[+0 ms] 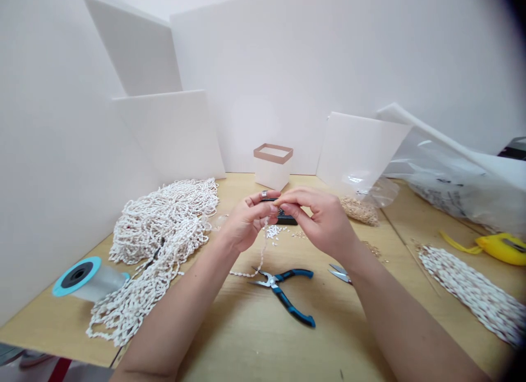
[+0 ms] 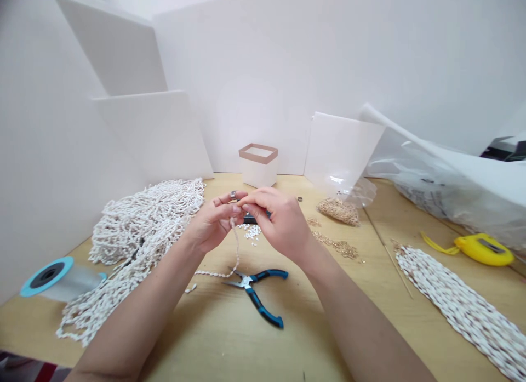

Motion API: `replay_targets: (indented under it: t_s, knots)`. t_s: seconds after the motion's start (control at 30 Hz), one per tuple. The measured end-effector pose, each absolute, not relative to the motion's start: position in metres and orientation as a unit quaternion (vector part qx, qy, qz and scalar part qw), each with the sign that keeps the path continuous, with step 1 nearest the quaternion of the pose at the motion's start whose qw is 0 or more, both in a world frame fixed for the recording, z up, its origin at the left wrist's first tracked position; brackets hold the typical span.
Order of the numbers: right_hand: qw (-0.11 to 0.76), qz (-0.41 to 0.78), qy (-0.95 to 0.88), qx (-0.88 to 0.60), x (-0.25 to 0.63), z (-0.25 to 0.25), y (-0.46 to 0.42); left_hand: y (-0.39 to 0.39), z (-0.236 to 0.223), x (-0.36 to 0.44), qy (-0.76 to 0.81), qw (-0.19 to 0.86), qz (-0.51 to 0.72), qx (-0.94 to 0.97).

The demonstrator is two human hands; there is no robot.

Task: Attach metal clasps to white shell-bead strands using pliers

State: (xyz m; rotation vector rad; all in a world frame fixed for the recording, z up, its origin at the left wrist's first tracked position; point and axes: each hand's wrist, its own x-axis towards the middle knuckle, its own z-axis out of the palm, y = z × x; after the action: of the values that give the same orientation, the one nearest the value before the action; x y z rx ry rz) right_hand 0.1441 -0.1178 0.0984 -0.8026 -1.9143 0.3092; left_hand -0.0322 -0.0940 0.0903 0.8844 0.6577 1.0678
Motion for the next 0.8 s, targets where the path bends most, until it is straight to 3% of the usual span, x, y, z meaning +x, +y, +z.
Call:
replay_targets:
  t_s: [0.2,0.8]
  knots:
    - [0.488,0.062,-0.807,-0.327,0.1443,0.1041,-0.1232,-0.0958,0.0882,-0.0332,0.288,0.718,0.475,0.42]
    - [0.494,0.04,-0.822,-0.28,0.1509,0.1062,-0.1223,-0.1036,0.0935,-0.0377,0.281,0.709,0.456,0.459]
